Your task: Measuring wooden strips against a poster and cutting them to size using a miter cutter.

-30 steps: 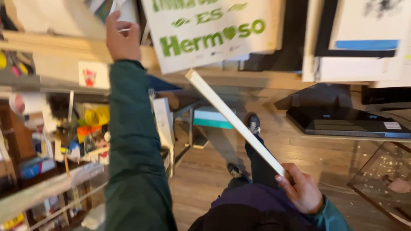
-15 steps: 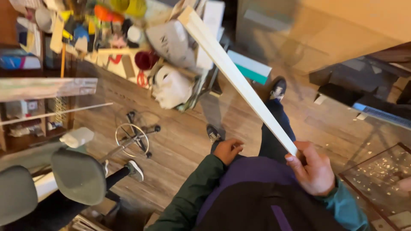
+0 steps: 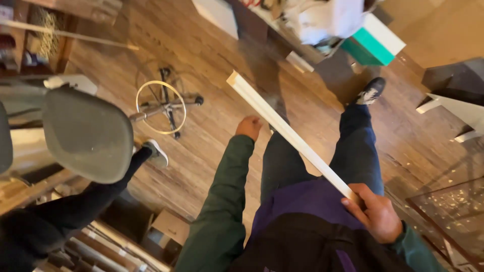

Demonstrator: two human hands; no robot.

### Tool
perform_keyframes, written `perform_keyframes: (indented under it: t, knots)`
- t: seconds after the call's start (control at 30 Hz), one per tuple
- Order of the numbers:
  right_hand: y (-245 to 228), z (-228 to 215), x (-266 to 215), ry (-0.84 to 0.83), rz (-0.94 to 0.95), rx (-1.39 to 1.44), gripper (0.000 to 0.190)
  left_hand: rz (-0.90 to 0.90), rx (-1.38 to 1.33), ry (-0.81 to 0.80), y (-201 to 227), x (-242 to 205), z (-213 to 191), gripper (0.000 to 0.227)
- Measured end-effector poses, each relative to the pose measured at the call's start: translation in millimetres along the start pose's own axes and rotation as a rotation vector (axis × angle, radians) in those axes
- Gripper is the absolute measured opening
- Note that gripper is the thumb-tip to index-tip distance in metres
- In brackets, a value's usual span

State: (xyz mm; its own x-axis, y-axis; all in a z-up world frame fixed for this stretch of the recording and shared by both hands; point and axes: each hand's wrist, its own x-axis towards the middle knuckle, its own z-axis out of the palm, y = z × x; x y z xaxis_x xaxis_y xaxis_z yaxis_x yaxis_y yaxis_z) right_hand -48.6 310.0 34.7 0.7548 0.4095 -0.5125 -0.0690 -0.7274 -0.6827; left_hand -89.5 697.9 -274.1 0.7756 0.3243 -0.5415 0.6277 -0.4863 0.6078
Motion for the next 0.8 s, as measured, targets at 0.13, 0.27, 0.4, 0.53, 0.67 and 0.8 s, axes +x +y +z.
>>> perform_keyframes:
  t: [0.13, 0.27, 0.4, 0.53, 0.67, 0.8]
  knots:
    - [-19.7, 17.1, -3.4, -0.107, 0.016, -0.064, 0.037, 0.042, 0.038, 0.044, 9.9, 18.9, -52.4, 0.031]
    - [-18.8, 17.0, 7.9, -0.11, 0.079, -0.15, 0.038, 0.156, 0.09, 0.103, 36.9, 83.4, -78.5, 0.034]
    - [9.1, 22.6, 27.8, -0.033, -0.135, -0.116, 0.039, 0.207, 0.151, 0.177, 32.2, 142.9, -85.6, 0.039]
    - [1.6, 26.0, 54.1, -0.157, 0.26, -0.172, 0.039, 0.261, 0.338, 0.176, 22.9, 233.3, -100.7, 0.031]
    - [6.5, 50.6, 77.9, -0.137, 0.158, -0.159, 0.039, 0.506, 0.561, 0.193, 21.9, 311.9, -136.9, 0.029]
    - [-22.6, 104.6, 120.6, -0.206, 0.369, -0.066, 0.041, 0.797, 0.732, 0.097, -9.5, 420.0, -136.0, 0.034]
